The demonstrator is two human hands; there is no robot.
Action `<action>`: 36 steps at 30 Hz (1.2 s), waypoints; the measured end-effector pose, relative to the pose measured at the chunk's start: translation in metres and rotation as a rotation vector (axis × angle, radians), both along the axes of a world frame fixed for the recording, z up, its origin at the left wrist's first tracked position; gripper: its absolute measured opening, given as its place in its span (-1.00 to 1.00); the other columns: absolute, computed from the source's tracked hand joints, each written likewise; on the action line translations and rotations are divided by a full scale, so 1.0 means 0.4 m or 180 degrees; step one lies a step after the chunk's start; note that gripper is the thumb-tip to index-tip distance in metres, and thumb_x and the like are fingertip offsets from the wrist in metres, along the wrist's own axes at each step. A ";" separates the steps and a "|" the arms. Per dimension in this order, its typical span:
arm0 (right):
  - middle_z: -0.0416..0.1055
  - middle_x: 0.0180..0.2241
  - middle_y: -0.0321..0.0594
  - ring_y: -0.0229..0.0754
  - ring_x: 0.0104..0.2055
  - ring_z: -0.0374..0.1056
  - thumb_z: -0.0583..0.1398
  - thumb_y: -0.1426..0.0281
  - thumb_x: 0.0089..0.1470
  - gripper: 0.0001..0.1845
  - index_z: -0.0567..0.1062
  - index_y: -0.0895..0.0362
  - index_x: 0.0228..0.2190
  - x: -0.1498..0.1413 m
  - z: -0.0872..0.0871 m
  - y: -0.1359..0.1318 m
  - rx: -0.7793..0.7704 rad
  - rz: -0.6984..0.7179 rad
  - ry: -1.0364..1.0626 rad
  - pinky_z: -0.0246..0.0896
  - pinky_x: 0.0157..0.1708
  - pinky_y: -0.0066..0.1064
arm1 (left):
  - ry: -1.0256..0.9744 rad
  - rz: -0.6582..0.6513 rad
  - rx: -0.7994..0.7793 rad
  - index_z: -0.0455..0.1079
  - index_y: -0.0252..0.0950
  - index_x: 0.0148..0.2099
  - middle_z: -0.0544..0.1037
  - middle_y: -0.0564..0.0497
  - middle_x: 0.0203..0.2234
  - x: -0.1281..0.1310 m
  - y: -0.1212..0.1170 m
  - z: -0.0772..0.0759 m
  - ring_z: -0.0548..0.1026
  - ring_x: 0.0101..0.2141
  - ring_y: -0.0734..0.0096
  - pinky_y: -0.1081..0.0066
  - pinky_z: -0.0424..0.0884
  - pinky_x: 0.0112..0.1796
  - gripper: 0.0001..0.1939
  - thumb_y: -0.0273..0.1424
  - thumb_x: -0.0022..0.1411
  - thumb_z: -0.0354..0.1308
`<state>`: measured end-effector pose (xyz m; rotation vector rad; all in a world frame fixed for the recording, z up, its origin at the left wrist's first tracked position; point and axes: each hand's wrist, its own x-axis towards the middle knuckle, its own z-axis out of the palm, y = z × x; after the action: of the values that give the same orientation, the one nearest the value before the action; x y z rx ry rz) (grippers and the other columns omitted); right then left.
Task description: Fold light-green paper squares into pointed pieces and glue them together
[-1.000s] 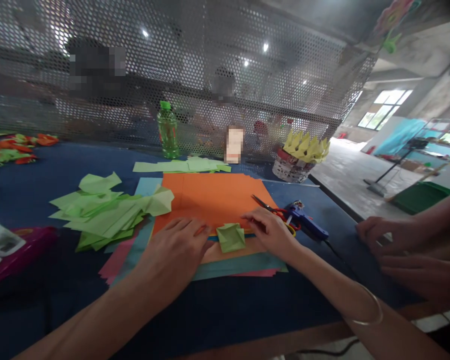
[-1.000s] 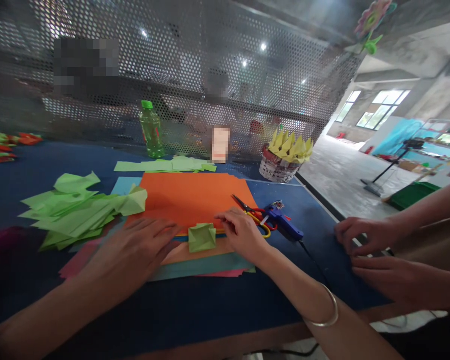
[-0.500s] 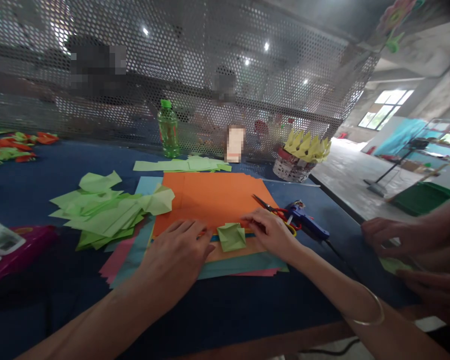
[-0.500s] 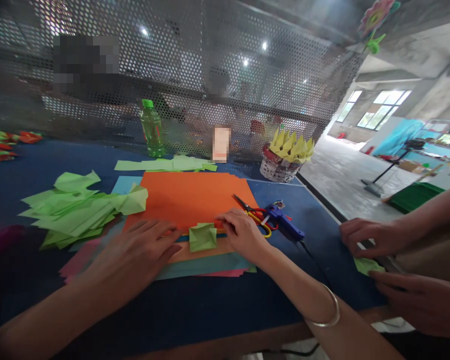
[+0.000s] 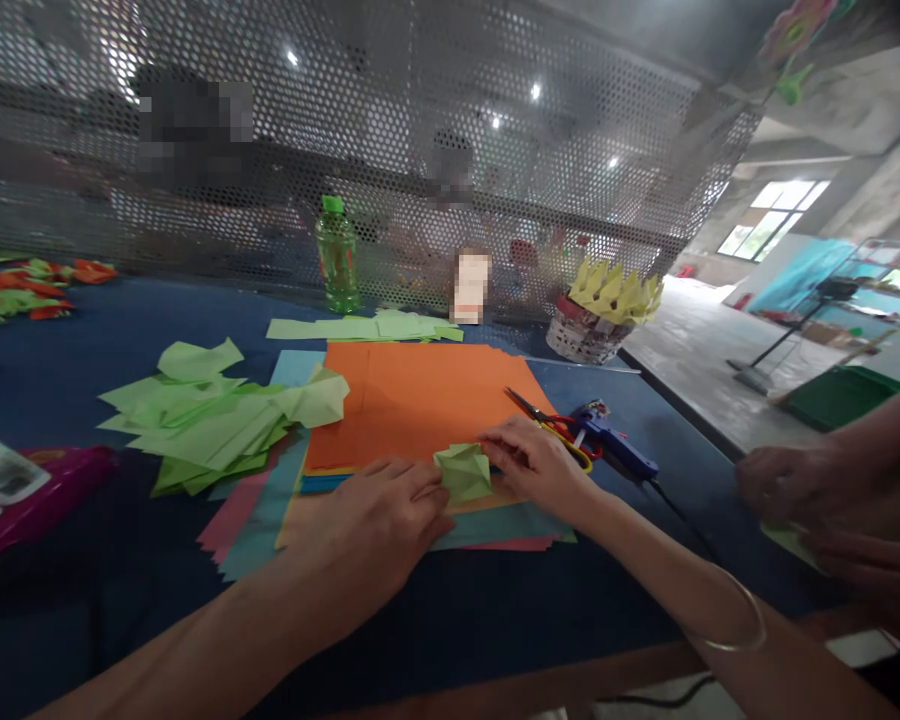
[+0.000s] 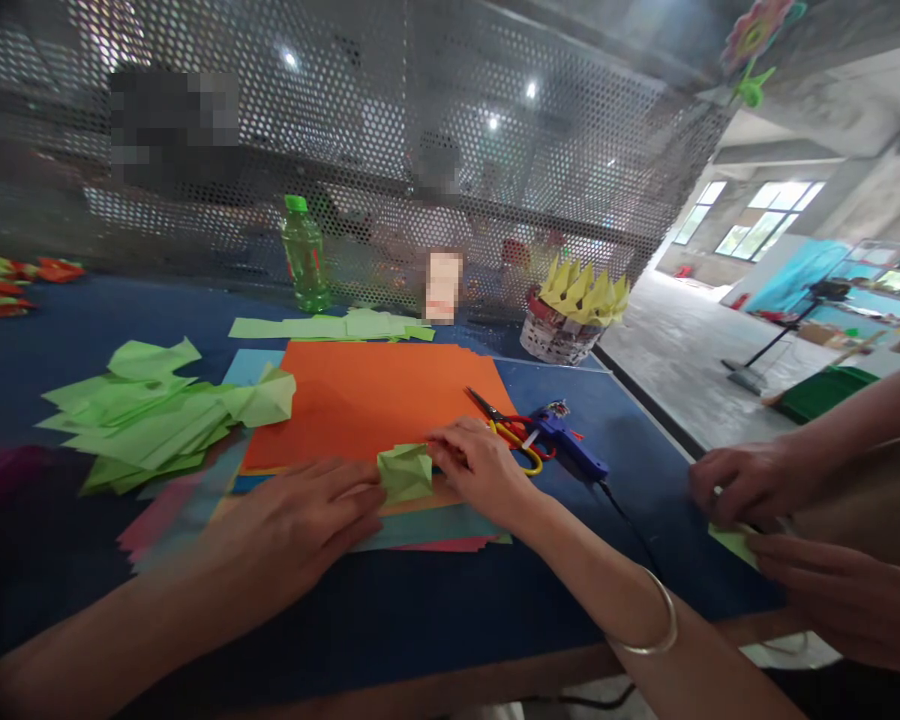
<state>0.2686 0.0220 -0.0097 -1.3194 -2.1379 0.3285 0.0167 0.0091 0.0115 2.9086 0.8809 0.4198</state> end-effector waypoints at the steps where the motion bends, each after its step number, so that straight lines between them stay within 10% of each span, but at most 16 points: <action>1: 0.46 -0.26 -0.16 -0.10 -0.17 0.38 0.16 0.33 0.31 -0.77 0.56 0.11 -0.08 -0.001 -0.001 0.000 -0.0011 -0.0005 -0.0024 0.26 -0.16 -0.28 | 0.0051 0.0008 -0.0029 0.47 -0.29 -0.12 0.52 -0.07 -0.21 0.002 0.000 0.001 0.47 -0.19 0.11 0.09 0.37 -0.13 -0.82 -0.43 0.44 0.03; 13: 0.43 -0.20 -0.16 -0.08 -0.10 0.38 0.26 0.48 0.19 -0.71 0.57 0.07 -0.04 -0.008 0.008 -0.007 -0.0121 -0.0021 -0.0191 0.26 -0.07 -0.24 | 0.0077 0.0081 0.0104 0.48 -0.30 -0.06 0.55 -0.09 -0.15 0.003 -0.001 -0.007 0.50 -0.16 0.09 0.09 0.41 -0.10 -0.82 -0.42 0.42 0.07; 20: 0.43 -0.21 -0.17 -0.10 -0.11 0.38 0.25 0.49 0.20 -0.72 0.57 0.08 -0.04 -0.011 0.002 -0.007 0.0028 0.0064 -0.0209 0.28 -0.10 -0.27 | 0.0207 -0.0072 0.0277 0.18 -0.39 0.35 0.31 -0.26 0.27 0.001 0.007 -0.025 0.31 0.22 -0.06 0.03 0.25 0.16 -0.34 -0.11 0.37 0.14; 36: 0.41 -0.20 -0.14 -0.14 -0.15 0.36 0.18 0.49 0.26 -0.69 0.61 -0.01 -0.05 -0.004 -0.009 -0.007 0.0431 0.0432 -0.0352 0.29 -0.12 -0.27 | 0.0322 0.0007 0.0222 0.18 -0.32 0.37 0.28 -0.20 0.29 -0.006 0.020 -0.050 0.28 0.25 -0.06 -0.14 0.01 0.25 -0.37 -0.03 0.44 -0.05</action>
<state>0.2670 0.0191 -0.0134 -1.1429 -2.3045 0.1648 0.0142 0.0173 -0.0086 3.0165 0.9001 0.3118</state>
